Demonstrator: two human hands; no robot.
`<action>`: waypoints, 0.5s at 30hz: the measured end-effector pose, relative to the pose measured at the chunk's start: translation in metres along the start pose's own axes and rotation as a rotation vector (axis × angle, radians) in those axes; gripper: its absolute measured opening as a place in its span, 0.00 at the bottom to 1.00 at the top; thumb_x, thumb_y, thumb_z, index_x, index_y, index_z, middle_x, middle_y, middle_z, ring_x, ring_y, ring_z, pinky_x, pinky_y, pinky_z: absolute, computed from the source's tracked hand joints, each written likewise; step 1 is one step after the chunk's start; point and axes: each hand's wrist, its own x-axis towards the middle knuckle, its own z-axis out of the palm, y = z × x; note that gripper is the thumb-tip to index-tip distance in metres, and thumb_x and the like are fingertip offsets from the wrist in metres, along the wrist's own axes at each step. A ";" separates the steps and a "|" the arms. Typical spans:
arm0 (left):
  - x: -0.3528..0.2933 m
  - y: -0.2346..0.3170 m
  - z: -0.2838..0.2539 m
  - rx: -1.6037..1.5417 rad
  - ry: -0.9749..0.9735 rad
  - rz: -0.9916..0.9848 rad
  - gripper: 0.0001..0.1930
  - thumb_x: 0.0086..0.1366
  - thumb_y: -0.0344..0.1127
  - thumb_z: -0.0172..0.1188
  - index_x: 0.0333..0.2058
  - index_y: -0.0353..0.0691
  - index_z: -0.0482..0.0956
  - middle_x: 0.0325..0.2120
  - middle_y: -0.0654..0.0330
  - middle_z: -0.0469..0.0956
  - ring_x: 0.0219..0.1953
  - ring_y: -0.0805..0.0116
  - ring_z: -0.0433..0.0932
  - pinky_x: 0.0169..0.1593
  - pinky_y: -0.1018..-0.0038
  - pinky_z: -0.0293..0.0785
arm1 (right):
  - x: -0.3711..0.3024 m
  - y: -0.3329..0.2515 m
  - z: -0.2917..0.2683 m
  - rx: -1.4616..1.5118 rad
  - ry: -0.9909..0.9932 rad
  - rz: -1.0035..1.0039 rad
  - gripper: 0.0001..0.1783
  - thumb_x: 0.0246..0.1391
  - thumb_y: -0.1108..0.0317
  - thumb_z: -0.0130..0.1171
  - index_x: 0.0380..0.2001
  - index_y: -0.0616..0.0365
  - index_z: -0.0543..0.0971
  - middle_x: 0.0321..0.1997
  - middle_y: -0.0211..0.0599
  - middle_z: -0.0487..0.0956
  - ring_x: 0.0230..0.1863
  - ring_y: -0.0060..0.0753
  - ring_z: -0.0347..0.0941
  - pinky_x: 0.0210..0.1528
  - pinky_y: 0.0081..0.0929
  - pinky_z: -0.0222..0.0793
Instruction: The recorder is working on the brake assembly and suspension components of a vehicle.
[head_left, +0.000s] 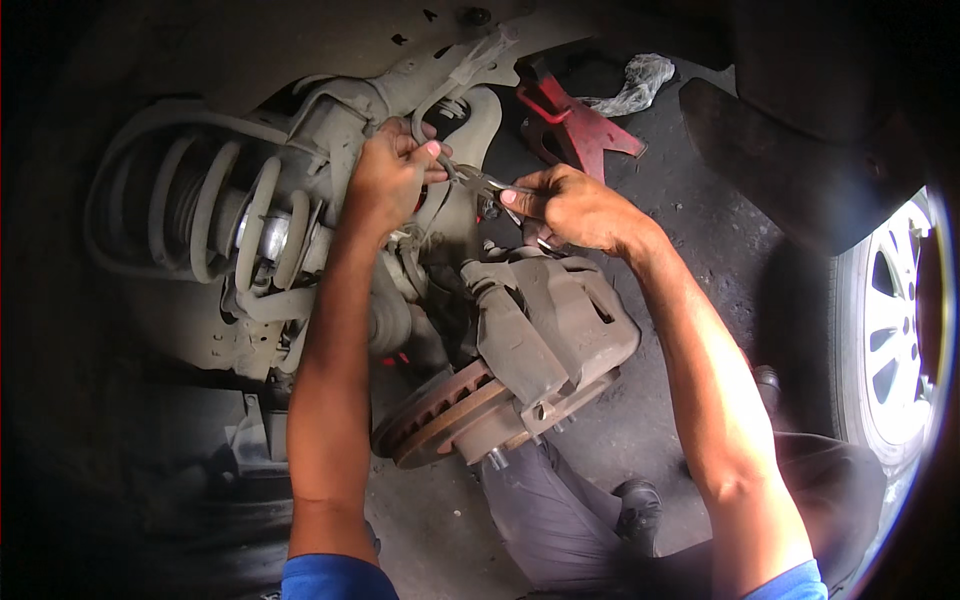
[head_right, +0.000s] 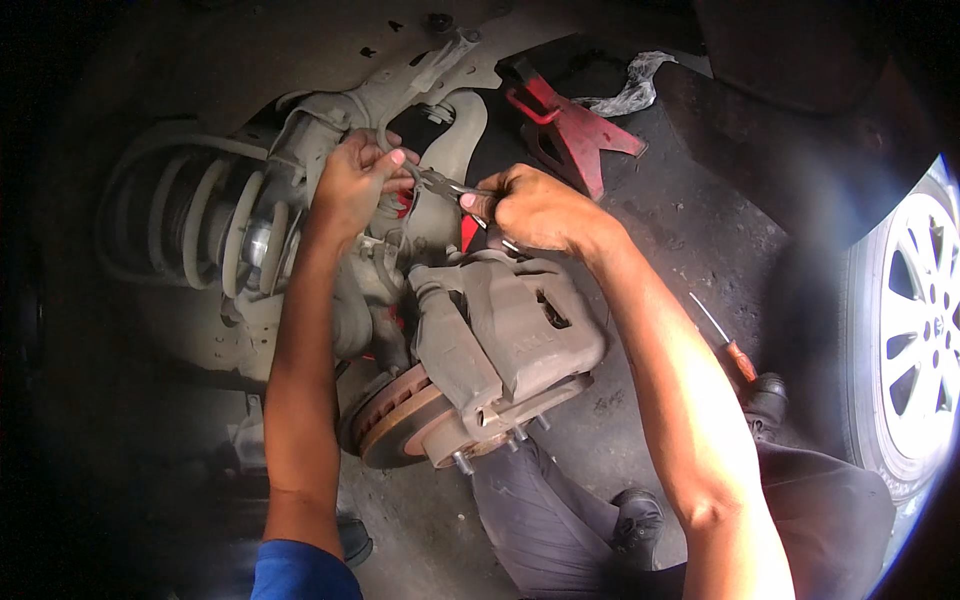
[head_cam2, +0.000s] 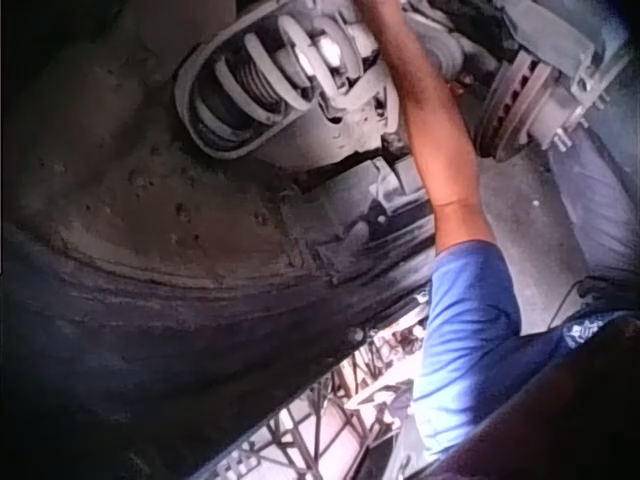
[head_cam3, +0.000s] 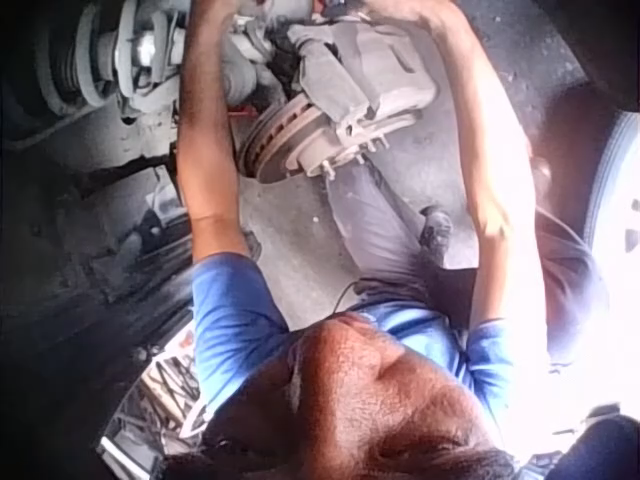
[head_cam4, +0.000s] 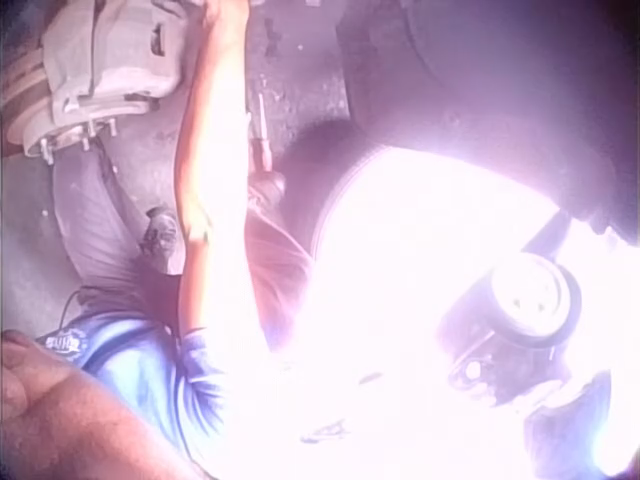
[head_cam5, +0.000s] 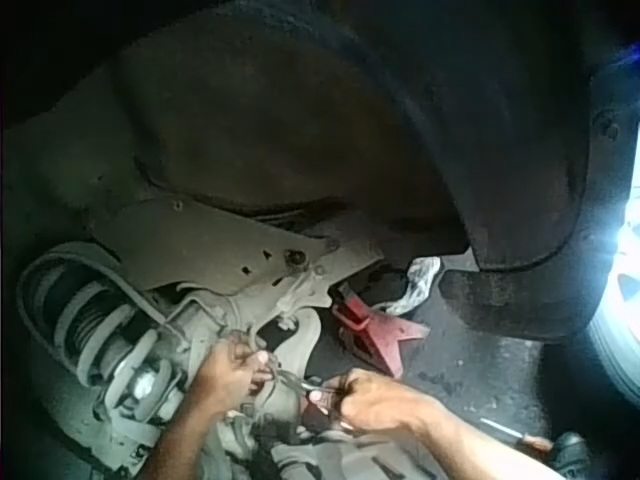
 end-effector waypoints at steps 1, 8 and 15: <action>0.000 0.000 0.001 -0.002 -0.004 0.000 0.12 0.72 0.27 0.57 0.50 0.28 0.72 0.38 0.49 0.83 0.39 0.66 0.83 0.48 0.70 0.85 | 0.001 0.003 0.000 0.003 0.005 -0.006 0.25 0.70 0.47 0.56 0.42 0.62 0.83 0.19 0.23 0.70 0.22 0.19 0.64 0.28 0.26 0.62; 0.000 -0.003 0.001 0.007 -0.013 0.014 0.11 0.71 0.27 0.58 0.49 0.28 0.72 0.38 0.49 0.83 0.39 0.65 0.84 0.48 0.68 0.86 | 0.004 0.005 0.004 0.117 -0.015 -0.003 0.23 0.71 0.50 0.55 0.41 0.62 0.83 0.19 0.23 0.70 0.22 0.19 0.62 0.28 0.26 0.61; 0.001 -0.004 0.000 0.086 -0.021 0.010 0.11 0.72 0.26 0.58 0.48 0.26 0.72 0.38 0.49 0.83 0.39 0.66 0.84 0.47 0.69 0.86 | 0.002 0.000 0.011 -0.041 0.113 -0.018 0.25 0.68 0.52 0.58 0.48 0.67 0.83 0.32 0.52 0.82 0.37 0.39 0.79 0.48 0.37 0.72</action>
